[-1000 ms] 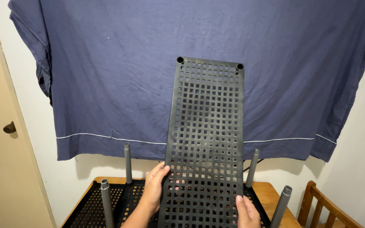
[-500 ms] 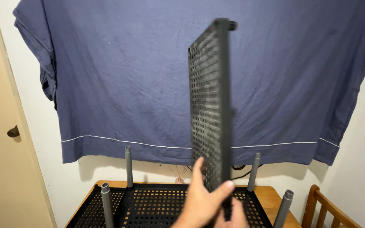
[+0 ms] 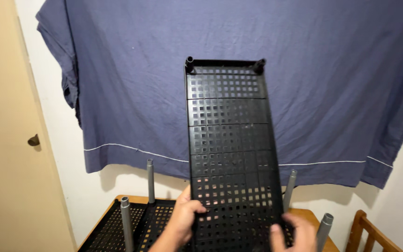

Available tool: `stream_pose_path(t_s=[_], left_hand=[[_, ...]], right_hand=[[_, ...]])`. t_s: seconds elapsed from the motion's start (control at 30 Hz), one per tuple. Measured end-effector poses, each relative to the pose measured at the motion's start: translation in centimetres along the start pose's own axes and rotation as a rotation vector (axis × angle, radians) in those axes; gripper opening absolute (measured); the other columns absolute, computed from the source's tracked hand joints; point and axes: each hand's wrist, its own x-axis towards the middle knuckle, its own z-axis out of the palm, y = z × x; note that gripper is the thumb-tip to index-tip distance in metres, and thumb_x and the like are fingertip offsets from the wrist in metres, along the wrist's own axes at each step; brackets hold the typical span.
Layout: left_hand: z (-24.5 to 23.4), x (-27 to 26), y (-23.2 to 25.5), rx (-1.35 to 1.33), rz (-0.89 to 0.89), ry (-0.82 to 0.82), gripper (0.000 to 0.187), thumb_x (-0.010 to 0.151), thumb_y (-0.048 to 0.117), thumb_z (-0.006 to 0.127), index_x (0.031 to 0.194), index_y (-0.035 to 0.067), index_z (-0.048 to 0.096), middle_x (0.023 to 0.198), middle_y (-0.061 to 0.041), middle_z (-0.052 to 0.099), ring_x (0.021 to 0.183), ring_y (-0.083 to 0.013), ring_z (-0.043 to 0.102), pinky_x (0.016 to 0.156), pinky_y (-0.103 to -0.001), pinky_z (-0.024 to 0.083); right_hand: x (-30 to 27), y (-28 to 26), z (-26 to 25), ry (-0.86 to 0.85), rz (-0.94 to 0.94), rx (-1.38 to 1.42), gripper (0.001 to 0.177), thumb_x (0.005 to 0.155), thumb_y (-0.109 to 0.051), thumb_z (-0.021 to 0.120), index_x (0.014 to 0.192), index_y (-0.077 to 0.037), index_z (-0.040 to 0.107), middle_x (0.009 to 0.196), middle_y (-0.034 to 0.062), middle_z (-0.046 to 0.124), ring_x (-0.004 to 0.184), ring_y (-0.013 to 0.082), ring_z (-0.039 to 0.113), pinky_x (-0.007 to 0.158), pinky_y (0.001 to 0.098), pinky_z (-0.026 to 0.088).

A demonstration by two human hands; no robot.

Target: The person assembles a black plastic shelving unit by inserting metal poles into the corners of the shelves. They lift and position the shelves, then slide the poles into place to connect the layers.

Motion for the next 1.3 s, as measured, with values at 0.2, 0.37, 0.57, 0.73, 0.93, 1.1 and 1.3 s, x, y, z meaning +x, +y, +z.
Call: stream_pose_path(t_s=[0.2,0.37,0.57,0.73,0.93,1.1,1.3], left_hand=[[-2.9,-0.9,1.9,-0.037,-0.19,-0.035,0.057,0.065,-0.01,0.047,0.119,0.0,0.061,0.087,-0.012,0.07,0.071,-0.0223,0.069,0.061,-0.038,0.061],[-4.0,-1.3,-0.4,-0.045,-0.201,-0.037,0.062,0.064,-0.009,0.048,0.123,-0.001,0.064,0.089,-0.013,0.072,0.07,-0.0205,0.068,0.061,-0.034,0.058],[-5.7,-0.7,-2.8,0.02,-0.161,-0.035,0.053,0.066,-0.008,0.05,0.116,-0.005,0.068,0.092,-0.011,0.075,0.079,-0.0187,0.069,0.071,-0.033,0.058],[-5.9,-0.8,-3.2,-0.001,-0.123,-0.043,0.051,0.069,-0.007,0.052,0.117,-0.004,0.07,0.093,-0.011,0.076,0.081,-0.0182,0.069,0.075,-0.031,0.057],[-4.4,-1.3,-2.8,-0.088,-0.109,-0.084,0.038,0.083,0.003,0.058,0.119,-0.004,0.066,0.1,-0.011,0.076,0.086,-0.0196,0.071,0.077,-0.036,0.059],[-4.7,-1.4,-1.8,0.033,-0.178,-0.024,0.043,0.092,0.017,0.057,0.134,0.009,0.065,0.114,-0.004,0.074,0.095,-0.0144,0.07,0.078,-0.034,0.055],[-6.8,-1.1,-4.2,-0.116,-0.195,-0.04,0.044,0.094,0.019,0.063,0.136,0.007,0.058,0.117,-0.005,0.073,0.101,-0.0188,0.07,0.091,-0.04,0.058]], right_hand=[[-1.8,5.3,1.3,-0.471,0.767,0.754,0.048,0.092,-0.02,0.059,0.133,0.005,0.058,0.11,0.02,0.079,0.103,0.0253,0.076,0.093,0.0375,0.056],[-7.6,8.1,5.3,-0.388,0.87,0.808,0.047,0.091,-0.02,0.058,0.127,0.008,0.049,0.099,0.0244,0.076,0.079,0.0309,0.078,0.07,0.0506,0.064],[-10.1,11.1,8.2,-0.295,0.792,0.739,0.046,0.093,-0.019,0.063,0.123,0.013,0.049,0.091,0.028,0.073,0.075,0.0307,0.076,0.073,0.044,0.063],[-10.6,11.1,7.6,-0.317,0.891,0.76,0.045,0.091,-0.018,0.056,0.127,0.008,0.047,0.095,0.0198,0.075,0.073,0.027,0.076,0.063,0.0424,0.065],[-4.8,8.0,4.0,-0.415,0.801,0.736,0.044,0.094,-0.02,0.06,0.132,0.002,0.058,0.084,0.0168,0.076,0.065,0.0217,0.072,0.057,0.035,0.058],[7.3,4.3,-0.5,-0.677,0.714,0.469,0.042,0.099,-0.023,0.06,0.137,-0.008,0.068,0.09,0.0115,0.074,0.072,0.0187,0.067,0.066,0.0344,0.054],[18.3,0.0,-2.9,-0.761,0.315,0.22,0.042,0.094,-0.024,0.066,0.131,-0.006,0.067,0.115,0.0044,0.079,0.1,0.0126,0.072,0.09,0.0287,0.053]])
